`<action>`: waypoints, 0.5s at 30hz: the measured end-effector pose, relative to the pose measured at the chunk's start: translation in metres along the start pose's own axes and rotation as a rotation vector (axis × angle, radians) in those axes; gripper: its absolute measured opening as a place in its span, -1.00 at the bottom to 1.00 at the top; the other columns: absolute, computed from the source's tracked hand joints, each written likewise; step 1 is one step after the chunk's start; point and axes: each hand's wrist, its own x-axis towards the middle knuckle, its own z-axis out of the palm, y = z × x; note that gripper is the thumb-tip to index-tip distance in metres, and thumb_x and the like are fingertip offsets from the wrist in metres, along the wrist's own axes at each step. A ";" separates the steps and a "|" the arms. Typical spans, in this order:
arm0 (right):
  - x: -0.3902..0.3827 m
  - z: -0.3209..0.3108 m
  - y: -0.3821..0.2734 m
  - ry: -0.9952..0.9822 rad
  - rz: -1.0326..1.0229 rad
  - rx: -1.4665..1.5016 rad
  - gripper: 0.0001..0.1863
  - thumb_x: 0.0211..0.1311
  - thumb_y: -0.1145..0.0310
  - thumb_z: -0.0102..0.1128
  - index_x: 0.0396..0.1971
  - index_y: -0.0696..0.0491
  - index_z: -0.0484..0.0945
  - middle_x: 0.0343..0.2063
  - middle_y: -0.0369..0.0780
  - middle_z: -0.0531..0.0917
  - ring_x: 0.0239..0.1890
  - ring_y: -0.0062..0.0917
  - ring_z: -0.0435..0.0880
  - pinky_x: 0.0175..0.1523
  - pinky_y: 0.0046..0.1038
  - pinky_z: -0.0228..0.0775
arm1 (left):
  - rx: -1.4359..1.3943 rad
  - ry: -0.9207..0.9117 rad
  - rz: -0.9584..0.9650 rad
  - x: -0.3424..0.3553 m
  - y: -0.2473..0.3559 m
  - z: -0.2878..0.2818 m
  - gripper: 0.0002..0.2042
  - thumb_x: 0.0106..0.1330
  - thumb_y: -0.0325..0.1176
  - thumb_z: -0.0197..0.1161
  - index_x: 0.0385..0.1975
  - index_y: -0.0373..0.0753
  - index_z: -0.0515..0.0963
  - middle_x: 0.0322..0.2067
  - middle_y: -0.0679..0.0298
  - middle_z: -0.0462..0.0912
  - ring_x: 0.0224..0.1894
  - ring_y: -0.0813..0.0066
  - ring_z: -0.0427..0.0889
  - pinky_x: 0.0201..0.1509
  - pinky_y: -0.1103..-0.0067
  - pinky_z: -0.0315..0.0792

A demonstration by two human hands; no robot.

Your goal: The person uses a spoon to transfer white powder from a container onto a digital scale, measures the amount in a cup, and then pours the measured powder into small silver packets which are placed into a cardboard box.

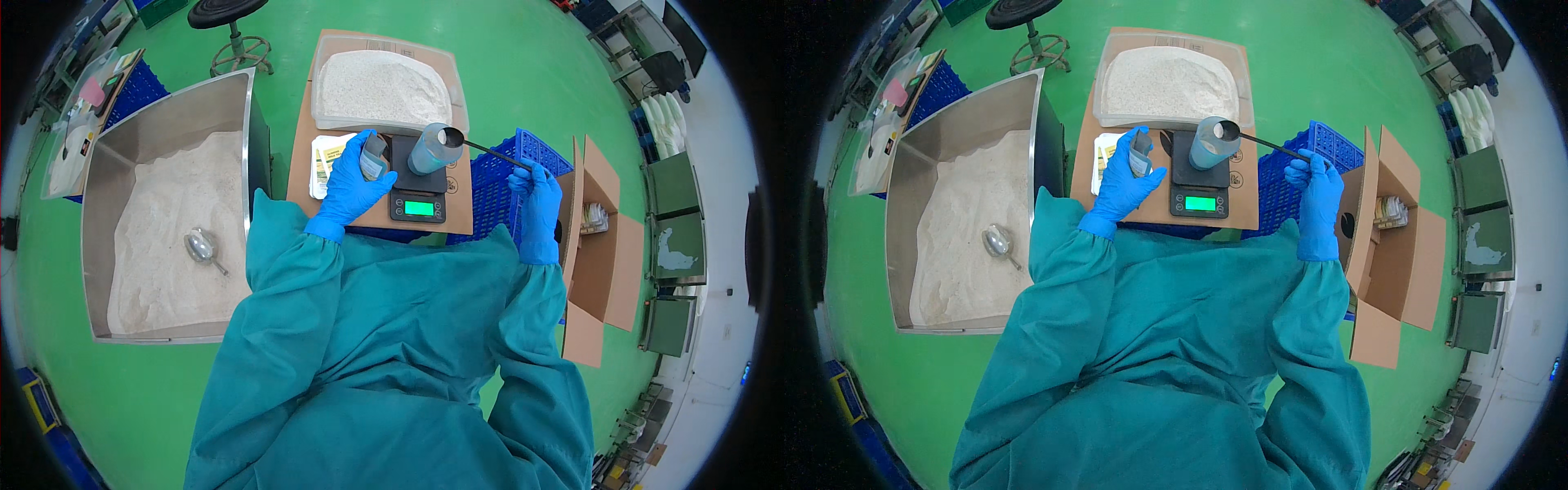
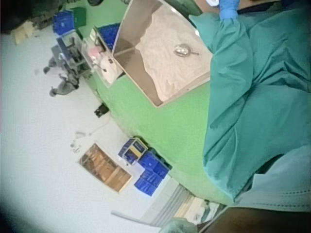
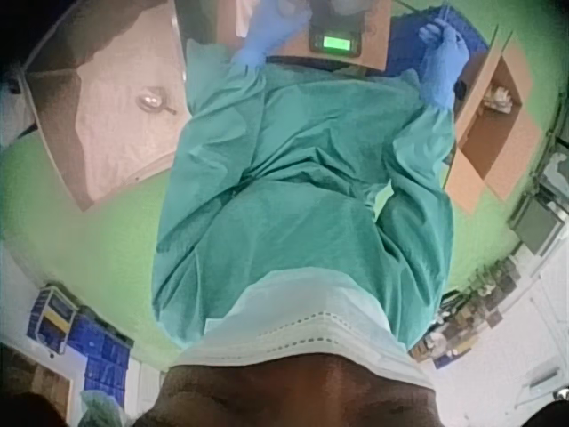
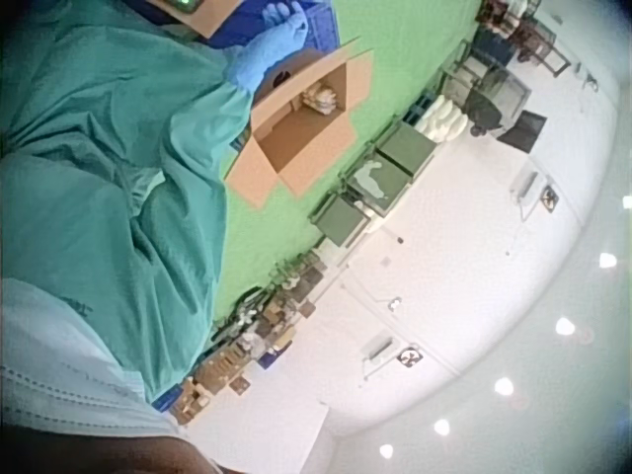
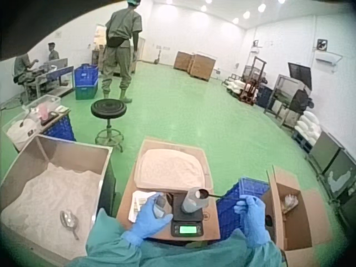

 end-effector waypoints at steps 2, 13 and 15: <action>0.000 0.001 0.000 -0.002 -0.002 0.004 -0.68 0.42 0.28 -0.07 -0.18 0.24 0.53 -0.46 -0.18 0.64 -0.48 -0.52 0.64 -0.29 -0.52 0.55 | -0.029 0.023 -0.005 0.001 0.000 -0.001 -0.20 -0.02 -0.19 0.44 0.22 -0.33 0.20 0.04 0.00 0.45 0.08 0.14 0.48 0.17 0.36 0.36; -0.006 0.004 -0.001 -0.017 -0.084 -0.077 -0.68 0.42 0.25 -0.05 -0.20 0.23 0.55 -0.47 -0.19 0.65 -0.49 -0.54 0.64 -0.34 -0.54 0.51 | -0.018 0.024 -0.007 0.000 0.001 -0.001 -0.20 -0.03 -0.19 0.44 0.22 -0.33 0.20 0.05 -0.01 0.45 0.09 0.12 0.48 0.16 0.35 0.36; -0.006 0.004 -0.001 -0.018 -0.095 -0.078 -0.68 0.42 0.25 -0.05 -0.20 0.23 0.55 -0.47 -0.19 0.65 -0.49 -0.54 0.64 -0.34 -0.53 0.51 | -0.012 0.022 -0.014 0.000 0.002 -0.001 -0.20 -0.02 -0.19 0.44 0.22 -0.33 0.20 0.05 -0.01 0.45 0.09 0.12 0.48 0.17 0.35 0.36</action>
